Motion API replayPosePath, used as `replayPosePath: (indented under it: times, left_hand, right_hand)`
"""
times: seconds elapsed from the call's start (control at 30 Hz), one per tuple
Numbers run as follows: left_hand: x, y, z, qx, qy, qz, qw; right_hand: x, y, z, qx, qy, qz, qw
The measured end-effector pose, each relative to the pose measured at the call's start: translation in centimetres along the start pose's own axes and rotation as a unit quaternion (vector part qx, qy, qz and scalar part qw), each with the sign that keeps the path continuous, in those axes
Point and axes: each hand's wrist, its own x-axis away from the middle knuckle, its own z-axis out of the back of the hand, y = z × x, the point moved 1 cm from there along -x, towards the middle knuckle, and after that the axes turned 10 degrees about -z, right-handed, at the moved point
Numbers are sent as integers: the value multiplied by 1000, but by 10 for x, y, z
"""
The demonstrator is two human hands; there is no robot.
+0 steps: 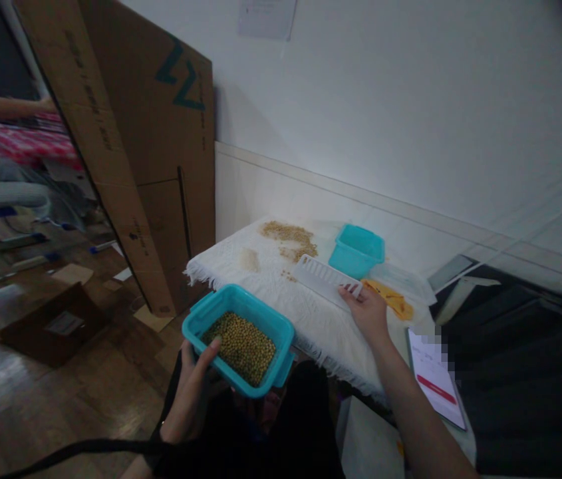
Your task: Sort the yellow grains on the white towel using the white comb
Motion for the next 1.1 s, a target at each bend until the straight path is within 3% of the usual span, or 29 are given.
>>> replayPosePath:
  times: [0.53,0.77,1.1]
  left_hand:
    - [-1,3,1,-6,7,13,1000]
    - [-3,3,2,-7,-4,12,1000]
    - [-6,2,2,4,30,12,999]
  right_hand:
    - [9,-18,-23,-15,-36,9,999]
    - [-12,-16,-19,-9,25,13,1000]
    - [-24,-8,-35,-20,-27,23,999]
